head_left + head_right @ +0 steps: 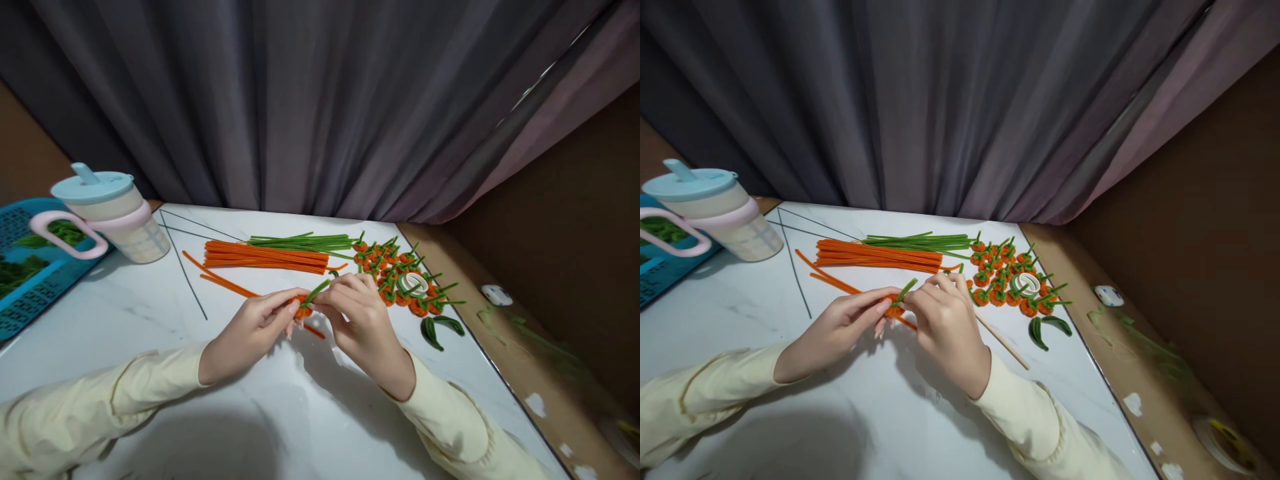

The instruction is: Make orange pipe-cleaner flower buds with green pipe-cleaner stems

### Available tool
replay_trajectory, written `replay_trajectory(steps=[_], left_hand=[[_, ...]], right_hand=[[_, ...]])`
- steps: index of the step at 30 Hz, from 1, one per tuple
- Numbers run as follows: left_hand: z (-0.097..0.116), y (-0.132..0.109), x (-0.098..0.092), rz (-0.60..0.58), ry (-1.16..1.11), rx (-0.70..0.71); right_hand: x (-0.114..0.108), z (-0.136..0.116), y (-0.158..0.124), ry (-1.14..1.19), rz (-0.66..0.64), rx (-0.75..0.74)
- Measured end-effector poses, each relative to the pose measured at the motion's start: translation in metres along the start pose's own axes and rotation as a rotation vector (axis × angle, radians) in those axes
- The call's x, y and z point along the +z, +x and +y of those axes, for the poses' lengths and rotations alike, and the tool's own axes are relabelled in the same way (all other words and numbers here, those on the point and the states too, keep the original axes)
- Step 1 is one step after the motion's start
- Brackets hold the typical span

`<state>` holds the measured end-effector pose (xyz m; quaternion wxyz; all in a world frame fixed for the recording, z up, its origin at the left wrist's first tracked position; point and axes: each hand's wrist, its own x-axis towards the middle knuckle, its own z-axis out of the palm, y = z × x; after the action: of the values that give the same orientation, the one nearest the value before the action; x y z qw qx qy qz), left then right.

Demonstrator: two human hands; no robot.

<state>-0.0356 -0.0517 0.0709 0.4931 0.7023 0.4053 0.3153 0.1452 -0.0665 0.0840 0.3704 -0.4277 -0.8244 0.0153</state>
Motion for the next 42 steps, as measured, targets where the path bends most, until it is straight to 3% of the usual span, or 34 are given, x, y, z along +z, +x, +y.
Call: replay_trajectory(steps=[8, 14, 19, 30, 35, 42], left_hand=[[0.003, -0.002, -0.001, -0.072, -0.06, -0.02], [0.004, -0.001, -0.002, -0.075, -0.025, 0.04], [0.005, 0.0, -0.003, -0.053, 0.159, 0.151], [-0.018, -0.001, -0.004, -0.071, 0.692, 0.612], [-0.024, 0.001, -0.005, -0.089, 0.846, 0.741], [-0.025, 0.002, -0.008, -0.007, 1.043, 0.946]], right_hand=[[-0.007, 0.007, 0.007, 0.076, -0.053, 0.066], [-0.008, 0.014, 0.006, 0.01, 0.054, 0.09], [-0.008, 0.013, 0.007, 0.191, -0.211, 0.13], [-0.012, 0.018, 0.013, 0.671, -0.629, 0.539], [-0.009, 0.021, 0.015, 0.908, -0.746, 0.683], [-0.005, 0.03, 0.015, 1.165, -0.815, 0.828]])
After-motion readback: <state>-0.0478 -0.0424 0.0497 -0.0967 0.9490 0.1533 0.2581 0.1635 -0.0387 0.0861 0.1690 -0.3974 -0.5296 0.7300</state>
